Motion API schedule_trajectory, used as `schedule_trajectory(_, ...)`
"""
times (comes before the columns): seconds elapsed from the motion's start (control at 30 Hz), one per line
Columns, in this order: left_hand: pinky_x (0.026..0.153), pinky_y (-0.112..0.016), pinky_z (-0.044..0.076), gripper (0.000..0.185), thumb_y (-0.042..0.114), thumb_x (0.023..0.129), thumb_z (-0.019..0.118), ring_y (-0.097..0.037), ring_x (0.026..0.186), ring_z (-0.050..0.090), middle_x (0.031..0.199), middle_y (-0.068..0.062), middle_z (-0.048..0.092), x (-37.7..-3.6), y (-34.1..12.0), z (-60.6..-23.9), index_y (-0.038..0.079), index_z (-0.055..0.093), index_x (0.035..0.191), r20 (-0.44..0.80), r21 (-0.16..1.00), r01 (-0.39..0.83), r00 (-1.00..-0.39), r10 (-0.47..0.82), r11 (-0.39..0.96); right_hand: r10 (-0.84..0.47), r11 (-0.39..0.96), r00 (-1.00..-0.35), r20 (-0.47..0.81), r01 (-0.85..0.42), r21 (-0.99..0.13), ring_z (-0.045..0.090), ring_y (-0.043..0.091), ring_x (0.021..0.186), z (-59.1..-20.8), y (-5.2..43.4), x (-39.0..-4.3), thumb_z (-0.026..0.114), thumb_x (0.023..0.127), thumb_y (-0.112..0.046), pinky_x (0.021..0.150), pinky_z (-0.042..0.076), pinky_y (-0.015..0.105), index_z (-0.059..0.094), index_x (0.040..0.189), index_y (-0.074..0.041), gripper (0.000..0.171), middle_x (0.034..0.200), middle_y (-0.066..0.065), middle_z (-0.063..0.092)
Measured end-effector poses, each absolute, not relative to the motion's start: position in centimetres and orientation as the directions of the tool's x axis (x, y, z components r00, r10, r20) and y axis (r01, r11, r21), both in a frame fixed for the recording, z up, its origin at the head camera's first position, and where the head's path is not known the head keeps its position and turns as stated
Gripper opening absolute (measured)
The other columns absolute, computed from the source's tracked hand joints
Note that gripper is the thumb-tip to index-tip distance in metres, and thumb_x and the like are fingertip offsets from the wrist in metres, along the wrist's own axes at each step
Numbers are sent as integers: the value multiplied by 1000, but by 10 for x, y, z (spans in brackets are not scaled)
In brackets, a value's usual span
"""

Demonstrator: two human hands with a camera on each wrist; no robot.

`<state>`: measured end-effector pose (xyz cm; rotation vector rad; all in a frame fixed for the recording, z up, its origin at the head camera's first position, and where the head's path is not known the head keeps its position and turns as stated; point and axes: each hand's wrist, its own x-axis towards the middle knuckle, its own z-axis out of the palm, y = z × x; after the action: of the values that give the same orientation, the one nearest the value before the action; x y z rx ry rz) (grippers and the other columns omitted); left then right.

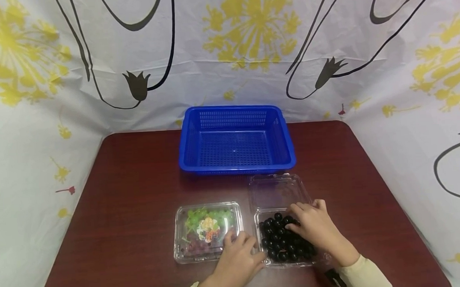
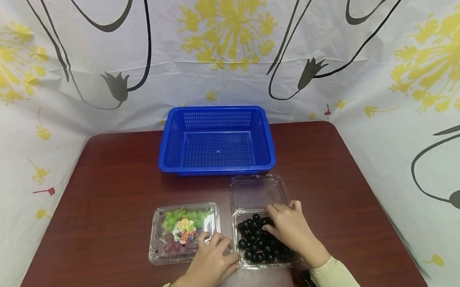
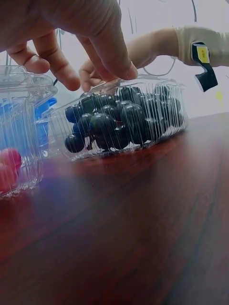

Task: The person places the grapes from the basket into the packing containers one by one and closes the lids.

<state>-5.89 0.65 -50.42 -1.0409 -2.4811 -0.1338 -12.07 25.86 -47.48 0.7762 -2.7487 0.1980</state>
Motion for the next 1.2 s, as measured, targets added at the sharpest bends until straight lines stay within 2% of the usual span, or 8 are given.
schedule_trajectory(0.2, 90, -46, 39, 25, 57, 76, 71, -12, 95, 52, 98, 8, 67, -58, 6, -503, 38, 73, 92, 424, -75, 694, -628, 653, 716, -446, 884, -877, 179, -463, -64, 59, 8, 72, -461, 270, -108, 84, 66, -38, 79, 26, 44, 69, 87, -20, 31, 84, -9, 68)
schedule_trajectory(0.43, 89, -46, 38, 24, 56, 75, 73, -12, 95, 51, 97, 8, 66, -58, 7, -504, 38, 74, 92, 434, -59, 691, -633, 641, 721, -468, 862, -846, 255, -501, -79, 56, 3, 68, -472, 274, -106, 86, 63, -33, 75, 25, 41, 65, 72, -24, 24, 73, -16, 60)
schedule_trajectory(0.67, 89, -46, 39, 22, 55, 75, 73, -12, 94, 51, 96, 8, 66, -56, 9, -507, 38, 73, 89, 439, -37, 687, -641, 630, 725, -409, 898, -893, 186, -430, -88, 56, 6, 69, -479, 271, -105, 86, 64, -28, 76, 27, 43, 62, 69, -24, 25, 72, -14, 59)
schedule_trajectory(0.8, 89, -45, 38, 21, 53, 77, 72, -11, 95, 50, 95, 10, 65, -55, 8, -503, 37, 73, 90, 421, -26, 688, -651, 632, 725, -412, 901, -890, 196, -430, -58, 55, 6, 67, -483, 270, -103, 88, 63, -25, 76, 28, 43, 62, 69, -23, 27, 71, -14, 59)
schedule_trajectory(0.9, 90, -47, 39, 21, 51, 81, 69, -11, 98, 50, 100, 10, 64, -52, 5, -493, 36, 72, 96, 363, 19, 695, -674, 643, 719, -423, 894, -881, 210, -443, -58, 56, 5, 68, -482, 271, -102, 88, 63, -26, 75, 27, 42, 64, 71, -23, 26, 72, -14, 59)
schedule_trajectory(1.03, 92, -53, 40, 25, 48, 84, 67, -12, 102, 53, 105, 11, 64, -51, -4, -471, 35, 70, 105, 285, 148, 696, -711, 644, 703, -418, 896, -890, 183, -437, -79, 61, 9, 75, -472, 275, -99, 87, 64, -28, 76, 26, 43, 68, 80, -22, 25, 79, -11, 66)
schedule_trajectory(1.2, 90, -47, 38, 24, 44, 85, 67, -10, 98, 54, 102, 11, 64, -61, -21, -445, 31, 71, 104, 249, 256, 642, -766, 592, 723, -388, 909, -902, 187, -409, -87, 59, 12, 71, -455, 284, -102, 84, 69, -29, 75, 26, 45, 68, 87, -16, 28, 76, -6, 65)
